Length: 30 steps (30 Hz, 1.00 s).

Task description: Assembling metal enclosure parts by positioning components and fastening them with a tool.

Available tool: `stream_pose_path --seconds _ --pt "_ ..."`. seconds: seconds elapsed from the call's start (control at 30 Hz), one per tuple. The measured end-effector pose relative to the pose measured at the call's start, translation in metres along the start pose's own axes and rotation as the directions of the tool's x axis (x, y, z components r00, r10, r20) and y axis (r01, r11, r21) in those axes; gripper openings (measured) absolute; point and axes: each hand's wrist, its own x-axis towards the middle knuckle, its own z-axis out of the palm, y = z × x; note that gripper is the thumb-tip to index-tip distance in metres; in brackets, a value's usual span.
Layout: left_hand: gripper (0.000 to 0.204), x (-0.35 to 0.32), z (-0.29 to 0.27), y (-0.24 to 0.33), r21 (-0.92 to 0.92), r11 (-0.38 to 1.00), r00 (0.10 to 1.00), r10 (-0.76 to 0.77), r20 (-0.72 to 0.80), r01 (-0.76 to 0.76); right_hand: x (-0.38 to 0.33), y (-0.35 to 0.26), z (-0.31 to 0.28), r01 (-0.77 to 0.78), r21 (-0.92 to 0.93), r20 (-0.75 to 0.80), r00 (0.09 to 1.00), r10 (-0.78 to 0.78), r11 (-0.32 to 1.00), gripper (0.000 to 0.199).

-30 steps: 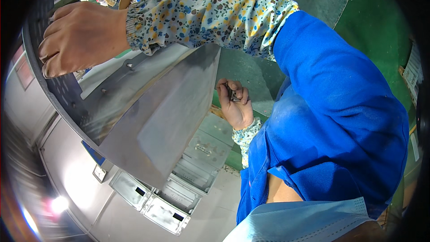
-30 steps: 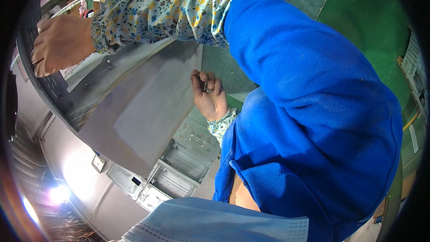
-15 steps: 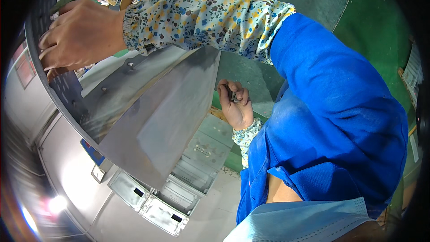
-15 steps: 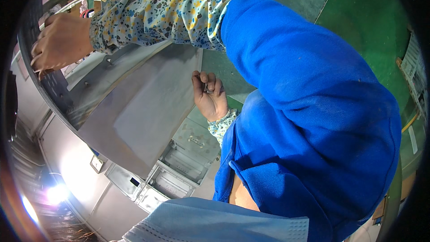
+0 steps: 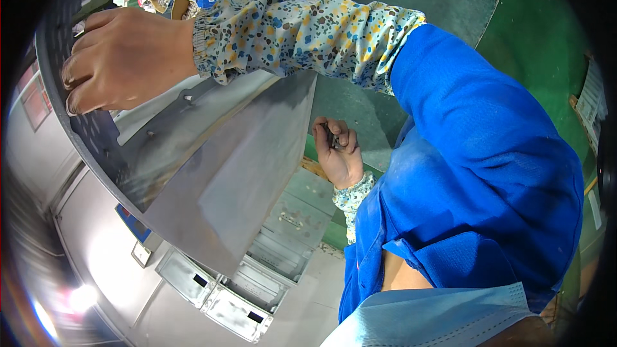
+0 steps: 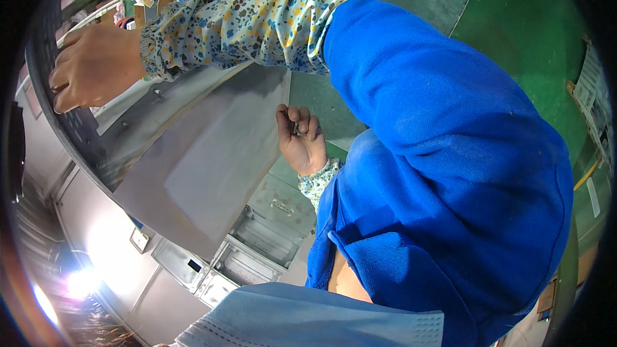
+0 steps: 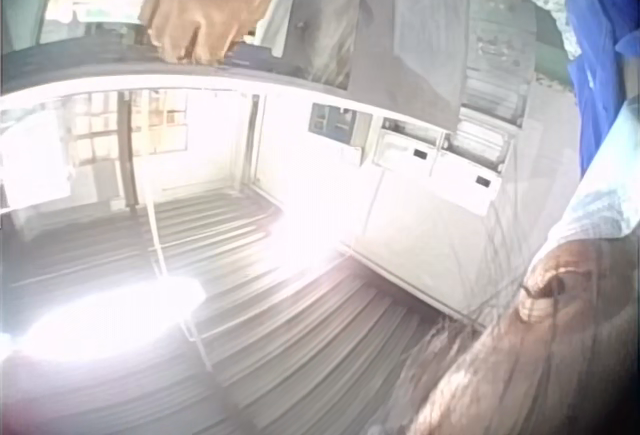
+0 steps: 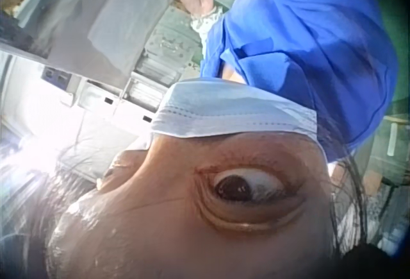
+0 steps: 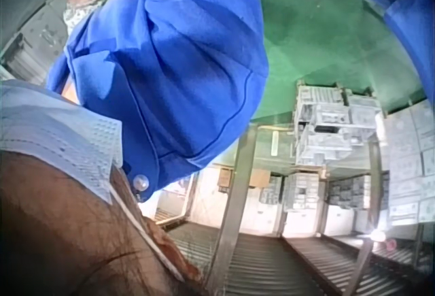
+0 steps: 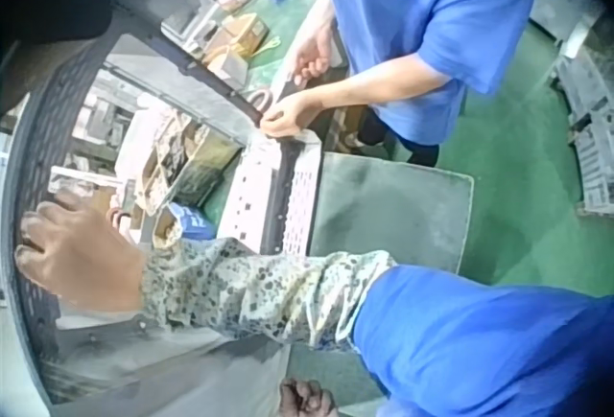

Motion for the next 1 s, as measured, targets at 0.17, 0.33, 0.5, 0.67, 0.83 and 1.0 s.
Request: stream_pose_path --seconds 0.17,0.33,0.5,0.67,0.83,1.0 --pt "0.016 0.001 0.006 0.000 -0.014 1.000 1.000 -0.019 -0.022 0.019 0.005 0.003 0.006 0.009 -0.090 -0.072 0.997 -0.015 0.996 0.015" --pt "0.016 -0.001 0.007 0.000 -0.022 1.000 0.999 -0.019 -0.043 0.018 0.011 0.002 0.005 0.026 -0.180 -0.043 0.998 -0.035 0.983 0.013" --pt "0.015 -0.001 0.007 0.000 -0.015 1.000 1.000 -0.021 -0.018 0.021 0.006 0.003 0.008 -0.019 -0.131 -0.090 0.996 0.007 0.991 0.013" --pt "0.014 -0.001 0.010 -0.002 -0.008 1.000 1.000 -0.016 -0.014 0.016 0.009 0.009 0.008 0.016 -0.066 -0.114 0.993 -0.023 0.998 0.014" --pt "0.024 -0.001 0.017 -0.001 -0.034 0.999 0.997 -0.026 -0.074 0.024 0.012 0.014 -0.003 -0.036 -0.074 0.021 0.999 0.038 0.997 0.015" --pt "0.033 -0.004 0.006 0.005 0.100 0.989 0.993 0.099 0.069 -0.106 -0.023 -0.016 -0.071 -0.244 0.223 0.385 0.911 0.145 0.944 0.017"
